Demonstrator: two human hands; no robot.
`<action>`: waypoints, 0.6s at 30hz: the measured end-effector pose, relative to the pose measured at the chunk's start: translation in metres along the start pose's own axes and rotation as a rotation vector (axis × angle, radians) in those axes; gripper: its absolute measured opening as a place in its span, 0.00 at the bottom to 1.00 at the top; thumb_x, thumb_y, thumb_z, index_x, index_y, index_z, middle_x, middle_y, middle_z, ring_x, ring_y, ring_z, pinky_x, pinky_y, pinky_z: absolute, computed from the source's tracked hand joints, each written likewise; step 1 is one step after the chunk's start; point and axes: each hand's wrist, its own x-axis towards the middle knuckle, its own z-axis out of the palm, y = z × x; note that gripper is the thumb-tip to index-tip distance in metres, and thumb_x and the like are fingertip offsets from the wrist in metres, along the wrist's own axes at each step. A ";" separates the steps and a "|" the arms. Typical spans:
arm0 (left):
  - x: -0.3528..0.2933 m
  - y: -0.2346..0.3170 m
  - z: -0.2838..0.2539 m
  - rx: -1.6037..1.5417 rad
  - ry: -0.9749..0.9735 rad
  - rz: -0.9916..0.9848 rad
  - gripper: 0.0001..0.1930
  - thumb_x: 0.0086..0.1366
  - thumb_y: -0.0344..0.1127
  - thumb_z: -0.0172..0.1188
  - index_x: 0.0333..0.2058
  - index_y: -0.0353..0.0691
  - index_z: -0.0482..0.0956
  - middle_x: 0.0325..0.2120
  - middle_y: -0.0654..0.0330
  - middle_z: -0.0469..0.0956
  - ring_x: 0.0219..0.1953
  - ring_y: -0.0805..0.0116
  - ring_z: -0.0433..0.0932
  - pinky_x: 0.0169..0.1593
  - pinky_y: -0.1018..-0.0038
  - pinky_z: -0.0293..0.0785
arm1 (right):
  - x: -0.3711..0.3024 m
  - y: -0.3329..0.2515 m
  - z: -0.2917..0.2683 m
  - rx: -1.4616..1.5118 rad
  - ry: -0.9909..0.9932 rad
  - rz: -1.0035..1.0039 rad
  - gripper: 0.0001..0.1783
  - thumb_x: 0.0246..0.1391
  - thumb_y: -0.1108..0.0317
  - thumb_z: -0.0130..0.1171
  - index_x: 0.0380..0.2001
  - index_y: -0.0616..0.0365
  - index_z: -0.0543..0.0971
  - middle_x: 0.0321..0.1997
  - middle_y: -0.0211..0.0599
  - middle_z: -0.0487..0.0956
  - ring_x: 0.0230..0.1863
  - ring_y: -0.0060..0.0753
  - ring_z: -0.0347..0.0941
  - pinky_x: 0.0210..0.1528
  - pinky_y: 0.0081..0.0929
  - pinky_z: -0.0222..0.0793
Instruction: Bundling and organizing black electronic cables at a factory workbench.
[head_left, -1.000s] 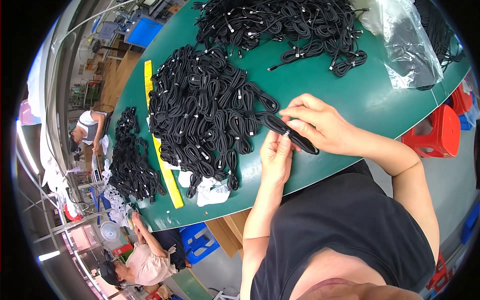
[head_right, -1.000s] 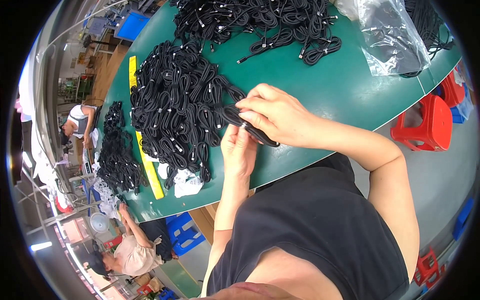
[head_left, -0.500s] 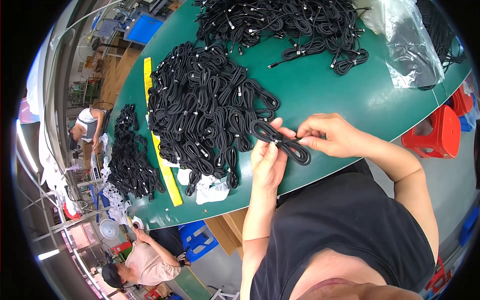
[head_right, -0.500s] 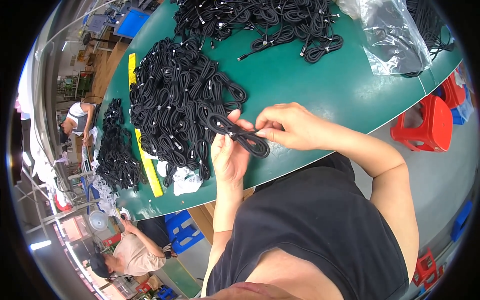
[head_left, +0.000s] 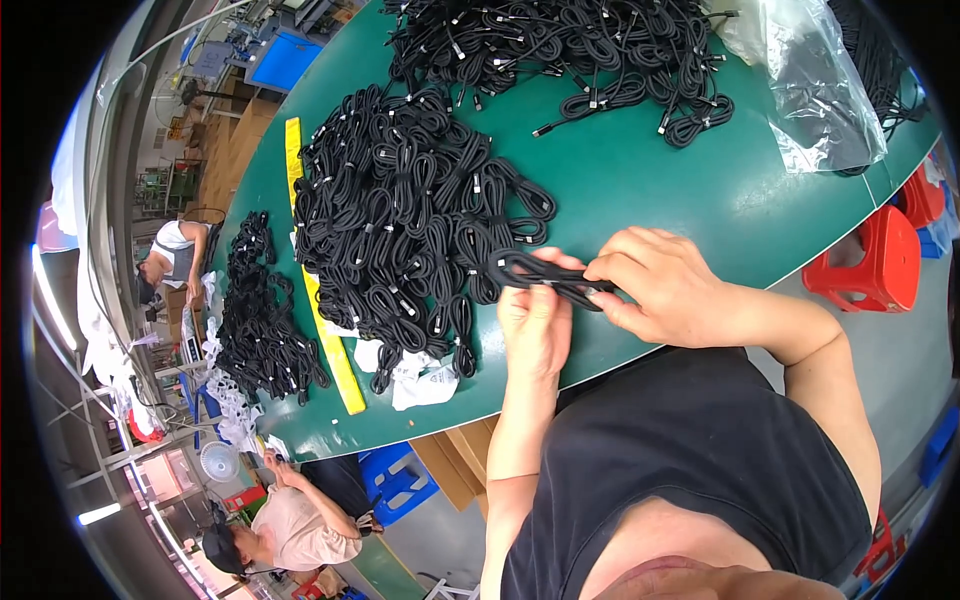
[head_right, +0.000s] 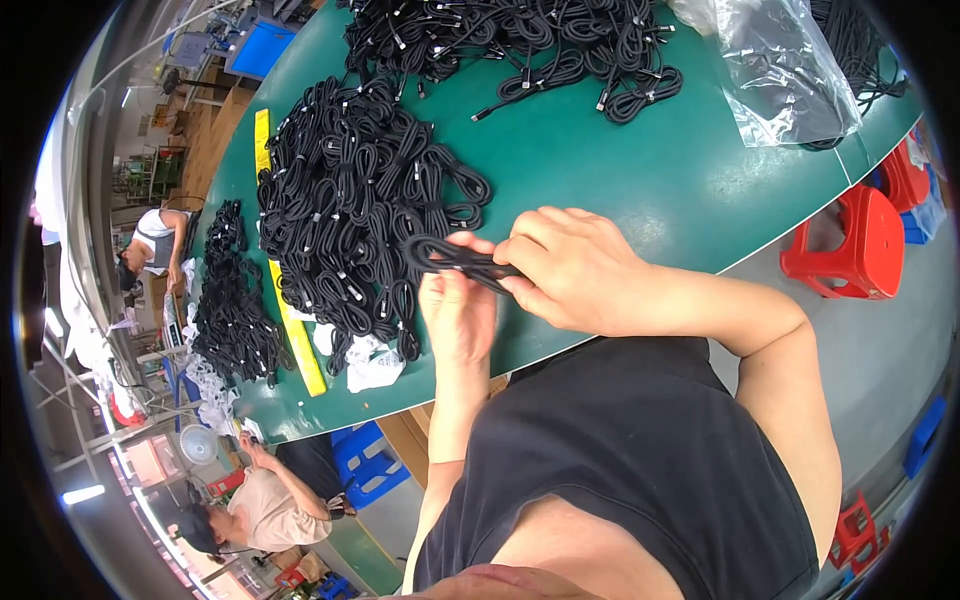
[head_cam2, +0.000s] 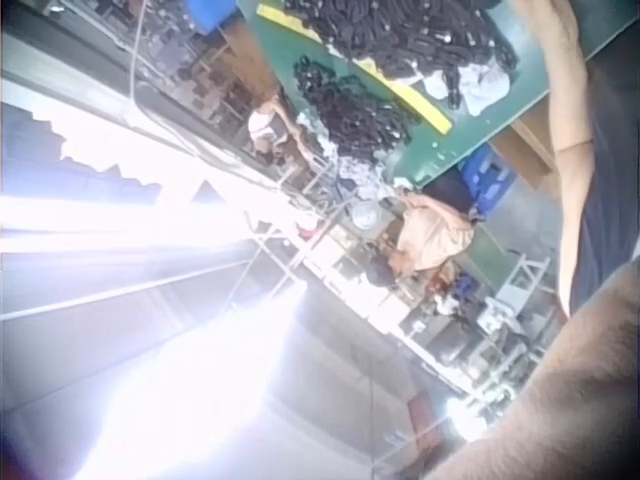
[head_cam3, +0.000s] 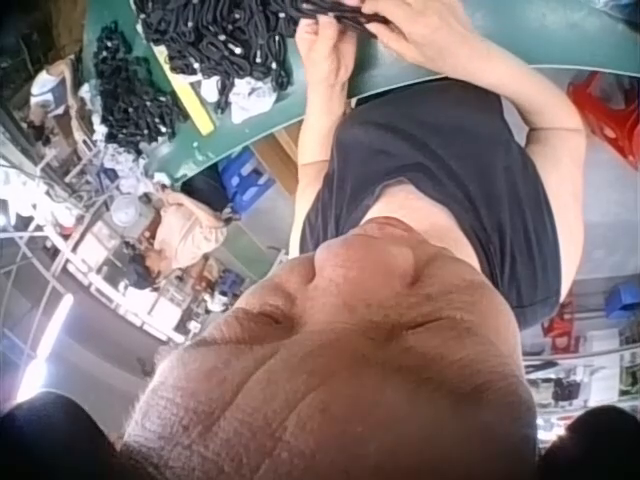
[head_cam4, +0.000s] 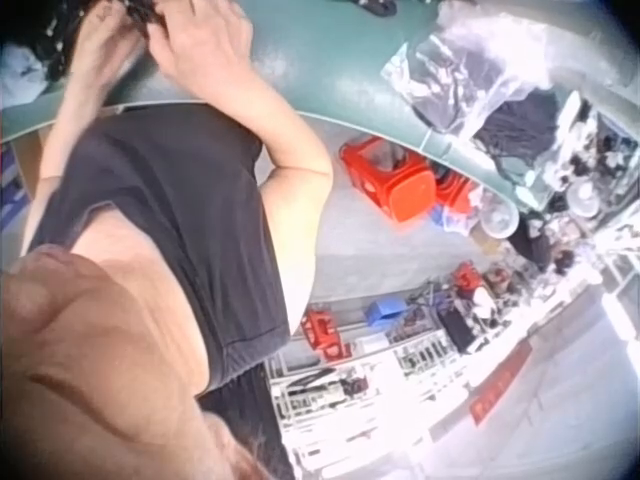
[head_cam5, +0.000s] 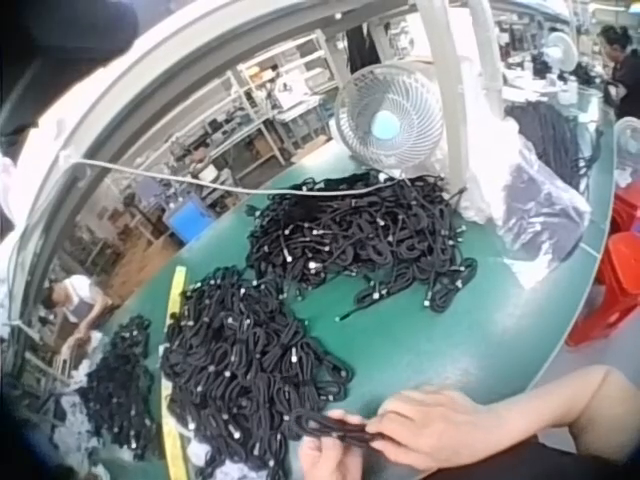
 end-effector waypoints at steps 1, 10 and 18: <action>0.001 0.002 -0.003 0.000 -0.012 0.024 0.16 0.59 0.33 0.56 0.45 0.34 0.69 0.39 0.53 0.73 0.43 0.63 0.72 0.50 0.68 0.67 | 0.000 -0.001 -0.001 -0.064 0.016 -0.020 0.07 0.42 0.71 0.58 0.25 0.58 0.71 0.27 0.35 0.70 0.29 0.38 0.70 0.29 0.34 0.67; -0.005 -0.016 -0.002 0.009 0.003 -0.101 0.17 0.59 0.34 0.57 0.46 0.35 0.68 0.40 0.56 0.73 0.44 0.65 0.72 0.49 0.68 0.67 | -0.005 0.005 0.009 0.017 0.010 -0.017 0.07 0.40 0.72 0.58 0.25 0.58 0.71 0.27 0.36 0.69 0.29 0.39 0.69 0.31 0.34 0.66; -0.002 -0.008 -0.002 -0.009 -0.025 -0.032 0.17 0.58 0.32 0.57 0.46 0.35 0.68 0.40 0.53 0.73 0.43 0.63 0.72 0.49 0.68 0.68 | -0.009 0.012 0.002 -0.097 -0.066 -0.023 0.08 0.38 0.72 0.60 0.22 0.58 0.71 0.25 0.36 0.68 0.27 0.39 0.68 0.29 0.34 0.66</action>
